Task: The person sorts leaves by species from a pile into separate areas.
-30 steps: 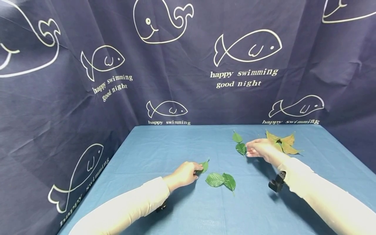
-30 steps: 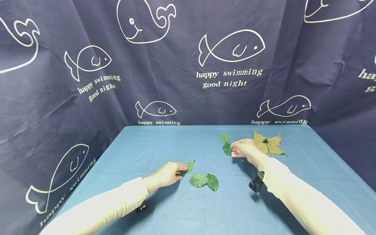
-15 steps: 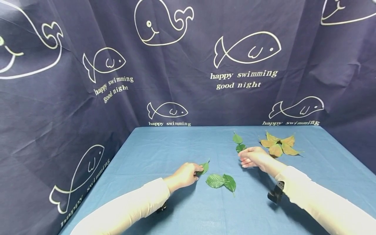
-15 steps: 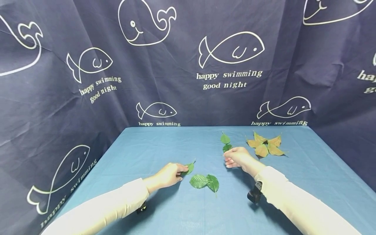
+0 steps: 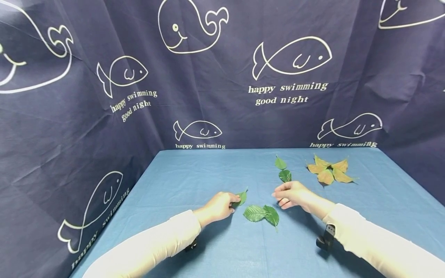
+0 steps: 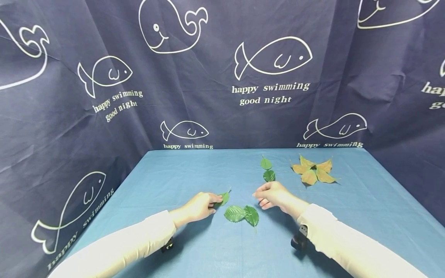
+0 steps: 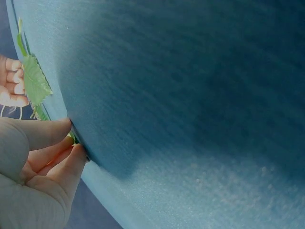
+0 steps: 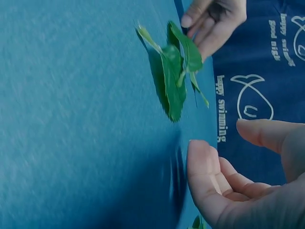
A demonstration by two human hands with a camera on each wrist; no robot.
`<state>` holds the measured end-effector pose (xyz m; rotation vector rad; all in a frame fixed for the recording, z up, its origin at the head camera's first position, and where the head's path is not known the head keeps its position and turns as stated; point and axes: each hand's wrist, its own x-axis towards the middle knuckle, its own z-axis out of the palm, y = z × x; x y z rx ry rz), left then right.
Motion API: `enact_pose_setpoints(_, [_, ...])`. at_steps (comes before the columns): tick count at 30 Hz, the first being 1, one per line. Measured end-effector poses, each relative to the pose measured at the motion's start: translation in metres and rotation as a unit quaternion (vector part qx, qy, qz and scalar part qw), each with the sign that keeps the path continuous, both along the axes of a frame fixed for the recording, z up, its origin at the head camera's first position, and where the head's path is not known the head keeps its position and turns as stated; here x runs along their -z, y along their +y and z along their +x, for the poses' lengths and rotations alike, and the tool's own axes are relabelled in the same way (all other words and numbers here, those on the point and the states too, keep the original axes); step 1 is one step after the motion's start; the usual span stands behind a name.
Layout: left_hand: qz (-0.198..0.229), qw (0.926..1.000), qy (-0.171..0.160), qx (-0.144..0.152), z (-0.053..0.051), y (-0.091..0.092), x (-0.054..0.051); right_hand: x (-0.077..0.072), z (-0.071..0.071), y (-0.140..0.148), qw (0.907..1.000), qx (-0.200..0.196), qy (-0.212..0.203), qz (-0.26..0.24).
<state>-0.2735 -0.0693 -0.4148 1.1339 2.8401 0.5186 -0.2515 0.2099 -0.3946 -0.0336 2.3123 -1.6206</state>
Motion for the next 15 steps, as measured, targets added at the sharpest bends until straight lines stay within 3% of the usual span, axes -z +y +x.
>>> enact_pose_setpoints(15, [-0.009,0.9999,-0.007,-0.012,0.0,0.002,0.001,0.009,0.001,-0.028,0.9932,-0.097,0.058,0.026])
